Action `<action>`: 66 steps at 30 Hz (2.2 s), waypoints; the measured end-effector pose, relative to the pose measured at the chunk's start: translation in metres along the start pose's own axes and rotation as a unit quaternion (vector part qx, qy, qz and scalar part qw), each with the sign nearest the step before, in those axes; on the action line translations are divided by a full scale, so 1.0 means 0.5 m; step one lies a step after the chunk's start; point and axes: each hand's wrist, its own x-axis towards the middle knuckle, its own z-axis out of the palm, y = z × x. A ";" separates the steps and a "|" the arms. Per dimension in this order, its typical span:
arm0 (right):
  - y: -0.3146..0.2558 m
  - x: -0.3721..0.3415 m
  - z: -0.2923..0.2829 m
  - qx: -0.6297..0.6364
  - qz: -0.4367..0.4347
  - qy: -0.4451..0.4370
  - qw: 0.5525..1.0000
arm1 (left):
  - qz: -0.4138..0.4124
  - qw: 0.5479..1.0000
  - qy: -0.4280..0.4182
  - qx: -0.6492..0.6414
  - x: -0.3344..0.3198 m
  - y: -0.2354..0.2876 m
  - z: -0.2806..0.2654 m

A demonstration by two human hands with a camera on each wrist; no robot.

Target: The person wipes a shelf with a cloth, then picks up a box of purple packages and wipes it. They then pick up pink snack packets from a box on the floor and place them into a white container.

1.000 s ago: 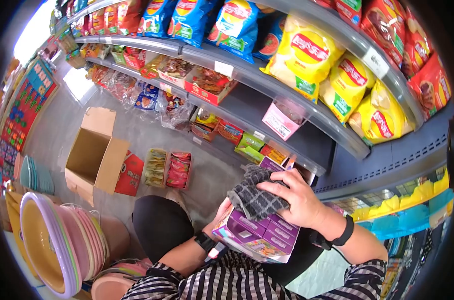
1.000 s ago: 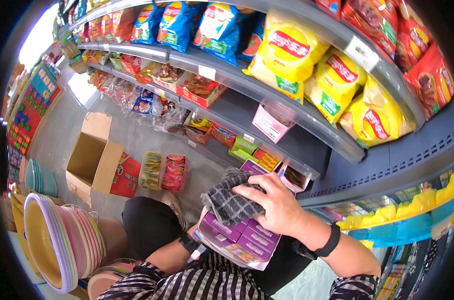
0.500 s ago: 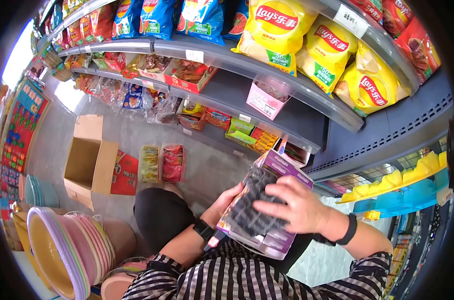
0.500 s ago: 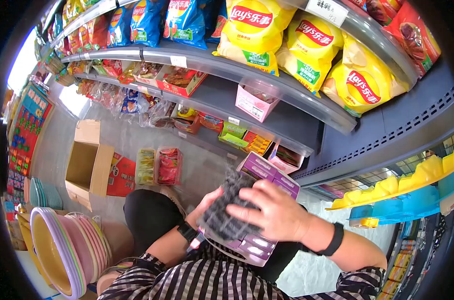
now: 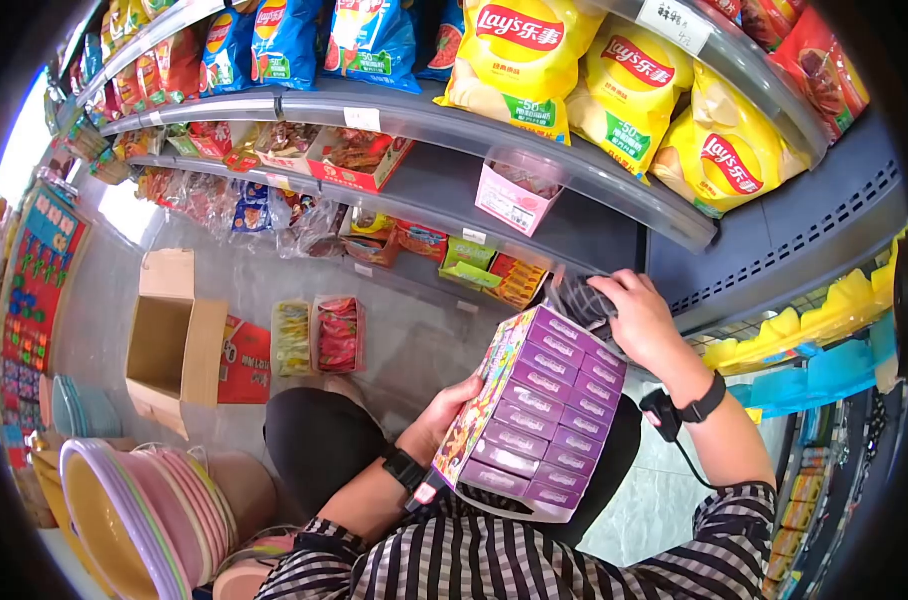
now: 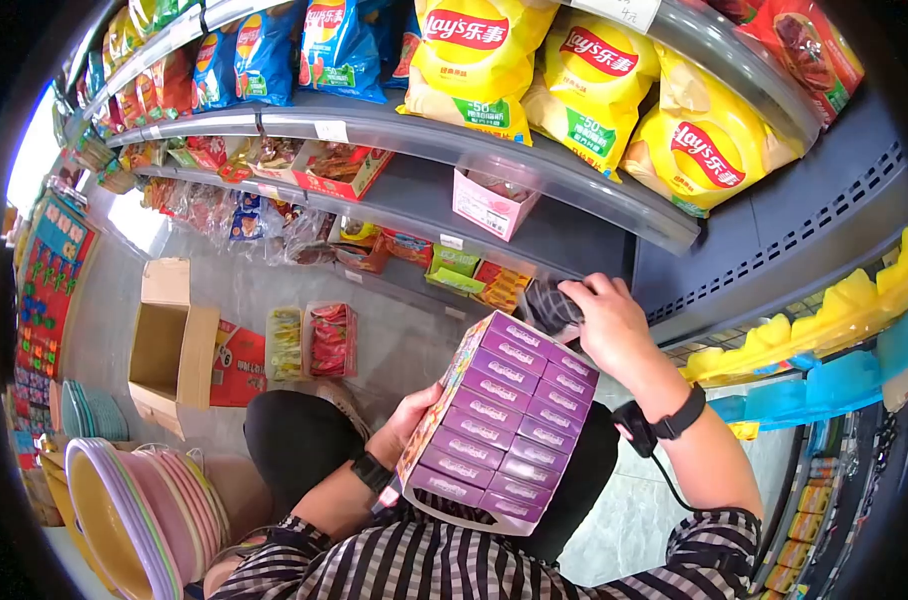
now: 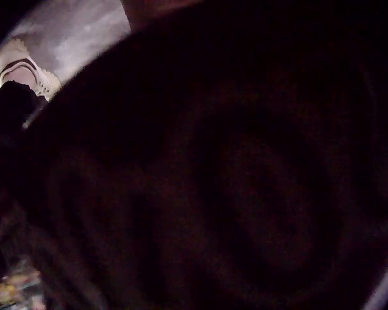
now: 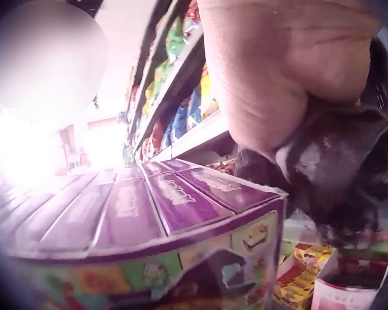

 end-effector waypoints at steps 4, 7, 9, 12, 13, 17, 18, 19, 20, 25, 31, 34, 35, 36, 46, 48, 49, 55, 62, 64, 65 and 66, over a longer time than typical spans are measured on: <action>-0.049 -0.039 -0.074 0.142 0.031 0.094 0.985 | 0.015 0.999 0.033 0.015 -0.003 0.000 -0.013; -0.106 -0.122 -0.097 0.178 -0.200 0.025 0.963 | 0.004 0.998 0.067 0.015 -0.003 -0.004 -0.002; -0.164 -0.171 -0.078 0.175 -0.316 -0.066 0.930 | 0.016 0.996 0.083 0.019 0.005 -0.009 0.029; -0.165 -0.200 -0.050 0.154 -0.349 -0.103 0.918 | 0.032 0.995 0.070 0.063 0.007 -0.011 0.005; -0.156 -0.206 -0.037 0.123 -0.352 -0.094 0.923 | 0.015 0.994 0.091 0.049 0.004 -0.012 0.016; -0.068 -0.150 -0.005 0.019 -0.179 0.034 0.983 | -0.011 0.997 0.069 0.043 -0.005 -0.012 0.003; -0.044 -0.135 -0.001 -0.010 -0.119 0.042 0.992 | -0.010 0.998 0.050 0.034 -0.003 -0.014 0.017; -0.030 -0.123 0.001 0.006 -0.032 0.042 0.999 | -0.006 0.998 0.045 0.031 -0.003 -0.014 0.014; -0.016 -0.113 0.004 0.022 0.053 0.041 0.998 | 0.000 0.999 0.039 0.028 -0.005 -0.013 0.010; -0.026 -0.084 -0.028 0.150 0.117 0.102 0.976 | 0.009 1.000 0.017 0.002 -0.001 -0.005 0.013; -0.214 -0.102 -0.051 0.197 -0.306 -0.112 0.925 | 0.003 0.998 0.027 0.049 -0.004 -0.013 0.104; -0.203 -0.085 -0.034 0.149 -0.331 -0.155 0.919 | 0.000 0.999 0.028 0.029 -0.010 -0.009 0.100; -0.177 -0.078 -0.028 0.146 -0.283 -0.127 0.940 | 0.056 0.977 0.108 0.176 -0.022 -0.010 0.112; -0.149 -0.070 -0.023 0.141 -0.232 -0.099 0.957 | 0.065 0.989 0.082 0.110 -0.005 -0.020 0.068; -0.256 0.080 -0.142 0.120 -0.320 -0.202 0.918 | 0.274 0.816 -0.047 0.508 -0.017 -0.032 0.117; -0.278 0.047 -0.083 0.192 -0.340 -0.364 0.846 | 0.090 0.979 -0.005 0.184 -0.030 -0.014 0.154; -0.285 0.050 -0.074 0.193 -0.340 -0.365 0.845 | 0.028 0.993 0.056 0.103 -0.010 -0.014 0.136; -0.248 0.107 -0.054 0.130 -0.289 -0.424 0.849 | 0.185 0.935 -0.010 0.303 0.002 -0.041 0.052; -0.194 0.165 -0.041 0.083 -0.199 -0.448 0.867 | 0.121 0.977 0.114 0.136 0.026 -0.050 0.078; -0.160 0.170 -0.020 0.068 -0.234 -0.368 0.897 | 0.107 0.972 0.164 0.130 0.025 -0.043 0.106; -0.149 0.177 -0.019 0.058 -0.212 -0.376 0.900 | 0.071 0.955 0.230 0.175 0.023 -0.038 0.119; -0.143 0.187 -0.022 0.046 -0.191 -0.384 0.902 | 0.035 0.930 0.294 0.220 0.023 -0.036 0.125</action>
